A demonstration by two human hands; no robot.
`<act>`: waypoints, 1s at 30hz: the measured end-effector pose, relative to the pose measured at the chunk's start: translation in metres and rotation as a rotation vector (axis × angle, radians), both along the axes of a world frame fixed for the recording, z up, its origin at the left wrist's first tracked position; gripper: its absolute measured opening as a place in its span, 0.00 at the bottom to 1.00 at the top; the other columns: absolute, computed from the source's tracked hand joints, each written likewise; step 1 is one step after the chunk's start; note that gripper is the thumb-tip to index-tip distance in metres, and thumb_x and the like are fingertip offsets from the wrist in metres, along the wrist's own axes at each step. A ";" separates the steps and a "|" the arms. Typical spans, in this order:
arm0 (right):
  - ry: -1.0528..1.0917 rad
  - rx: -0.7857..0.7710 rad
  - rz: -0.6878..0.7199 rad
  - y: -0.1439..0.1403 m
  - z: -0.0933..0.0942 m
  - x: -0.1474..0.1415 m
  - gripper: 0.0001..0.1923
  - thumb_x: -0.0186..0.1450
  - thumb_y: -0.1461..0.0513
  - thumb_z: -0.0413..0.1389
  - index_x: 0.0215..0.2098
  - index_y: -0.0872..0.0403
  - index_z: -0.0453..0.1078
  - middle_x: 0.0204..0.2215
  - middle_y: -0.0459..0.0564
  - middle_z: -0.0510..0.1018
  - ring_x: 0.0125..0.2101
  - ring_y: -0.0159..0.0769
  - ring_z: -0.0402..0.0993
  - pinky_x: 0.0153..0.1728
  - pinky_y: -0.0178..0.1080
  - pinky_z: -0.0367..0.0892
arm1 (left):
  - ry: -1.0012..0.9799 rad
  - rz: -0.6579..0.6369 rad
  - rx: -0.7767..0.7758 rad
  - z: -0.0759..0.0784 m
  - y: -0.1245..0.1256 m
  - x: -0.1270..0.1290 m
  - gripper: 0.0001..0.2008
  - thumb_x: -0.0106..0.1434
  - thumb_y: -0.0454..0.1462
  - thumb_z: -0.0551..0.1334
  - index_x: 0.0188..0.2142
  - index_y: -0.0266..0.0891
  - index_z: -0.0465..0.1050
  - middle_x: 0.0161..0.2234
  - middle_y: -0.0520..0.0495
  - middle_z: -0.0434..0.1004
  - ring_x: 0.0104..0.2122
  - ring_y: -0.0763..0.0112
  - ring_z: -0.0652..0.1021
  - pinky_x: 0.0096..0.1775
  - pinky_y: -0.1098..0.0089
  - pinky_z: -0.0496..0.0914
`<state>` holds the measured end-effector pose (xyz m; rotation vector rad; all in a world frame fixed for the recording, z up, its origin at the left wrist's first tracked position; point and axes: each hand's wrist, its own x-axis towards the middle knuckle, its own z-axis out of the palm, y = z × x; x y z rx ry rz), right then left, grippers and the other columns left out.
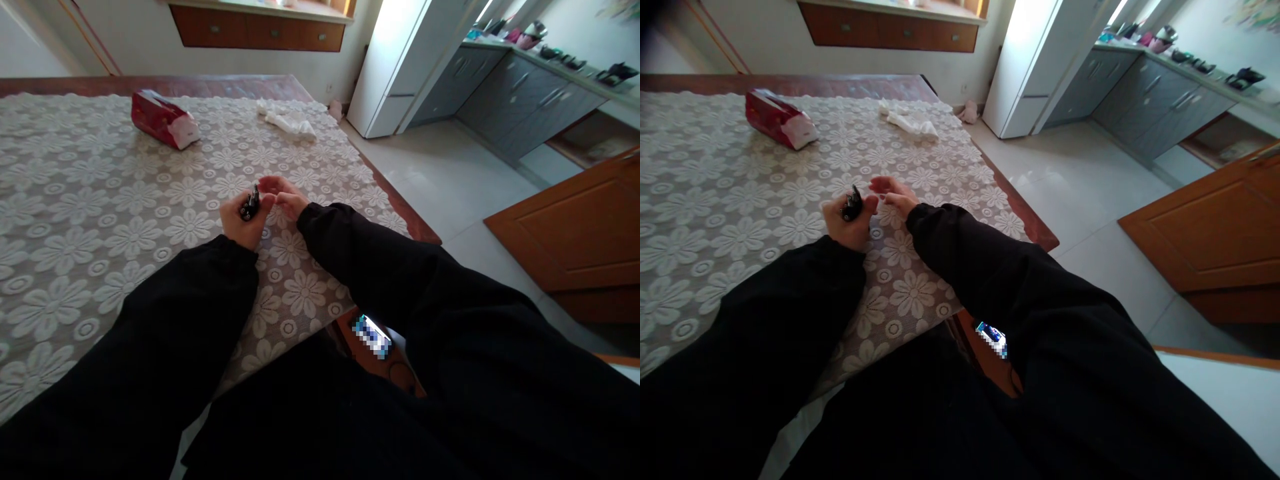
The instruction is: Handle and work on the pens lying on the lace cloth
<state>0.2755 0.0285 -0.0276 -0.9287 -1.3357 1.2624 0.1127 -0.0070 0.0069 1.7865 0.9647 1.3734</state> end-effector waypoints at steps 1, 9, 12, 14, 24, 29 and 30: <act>0.021 -0.023 -0.001 0.000 0.001 0.000 0.20 0.53 0.60 0.58 0.44 0.49 0.67 0.47 0.49 0.78 0.54 0.41 0.71 0.56 0.44 0.68 | 0.003 0.013 0.004 0.001 -0.001 0.001 0.15 0.64 0.48 0.66 0.27 0.42 0.72 0.23 0.53 0.71 0.29 0.67 0.78 0.32 0.66 0.73; 0.171 -0.060 0.052 -0.008 0.005 -0.001 0.18 0.52 0.56 0.62 0.40 0.51 0.70 0.40 0.47 0.78 0.44 0.38 0.73 0.46 0.39 0.72 | -0.069 0.111 0.050 0.002 -0.001 0.007 0.16 0.65 0.52 0.65 0.38 0.43 0.72 0.30 0.51 0.76 0.31 0.66 0.80 0.33 0.63 0.75; 0.205 -0.035 0.086 -0.009 0.004 -0.001 0.19 0.52 0.54 0.63 0.40 0.52 0.71 0.38 0.46 0.78 0.42 0.36 0.74 0.43 0.38 0.73 | -0.082 0.119 0.039 0.001 0.003 0.005 0.19 0.66 0.54 0.63 0.40 0.42 0.71 0.29 0.52 0.75 0.33 0.66 0.81 0.32 0.65 0.74; 0.202 -0.031 0.091 -0.010 0.005 0.000 0.19 0.53 0.53 0.63 0.40 0.52 0.71 0.37 0.46 0.78 0.41 0.36 0.74 0.41 0.37 0.73 | -0.061 0.110 0.066 0.001 0.005 0.004 0.21 0.66 0.56 0.63 0.38 0.39 0.70 0.29 0.52 0.75 0.35 0.66 0.81 0.33 0.64 0.74; 0.197 -0.060 0.074 -0.012 0.008 -0.001 0.16 0.54 0.54 0.62 0.38 0.52 0.71 0.35 0.46 0.78 0.40 0.36 0.74 0.38 0.35 0.73 | -0.087 0.056 -0.030 0.002 0.007 0.001 0.19 0.60 0.53 0.68 0.39 0.43 0.69 0.28 0.52 0.73 0.26 0.67 0.78 0.27 0.65 0.72; 0.214 -0.054 0.089 -0.012 0.007 -0.001 0.15 0.55 0.54 0.62 0.37 0.54 0.73 0.36 0.46 0.79 0.38 0.34 0.74 0.38 0.35 0.72 | -0.027 0.051 0.057 0.005 0.004 0.003 0.20 0.57 0.51 0.71 0.29 0.41 0.67 0.25 0.53 0.72 0.25 0.71 0.76 0.28 0.67 0.70; 0.219 -0.048 0.088 -0.012 0.006 0.000 0.15 0.54 0.54 0.62 0.37 0.54 0.73 0.36 0.45 0.79 0.37 0.33 0.74 0.37 0.34 0.72 | -0.013 0.049 0.073 0.006 0.004 0.003 0.20 0.57 0.51 0.71 0.29 0.40 0.67 0.26 0.53 0.73 0.26 0.71 0.76 0.29 0.67 0.70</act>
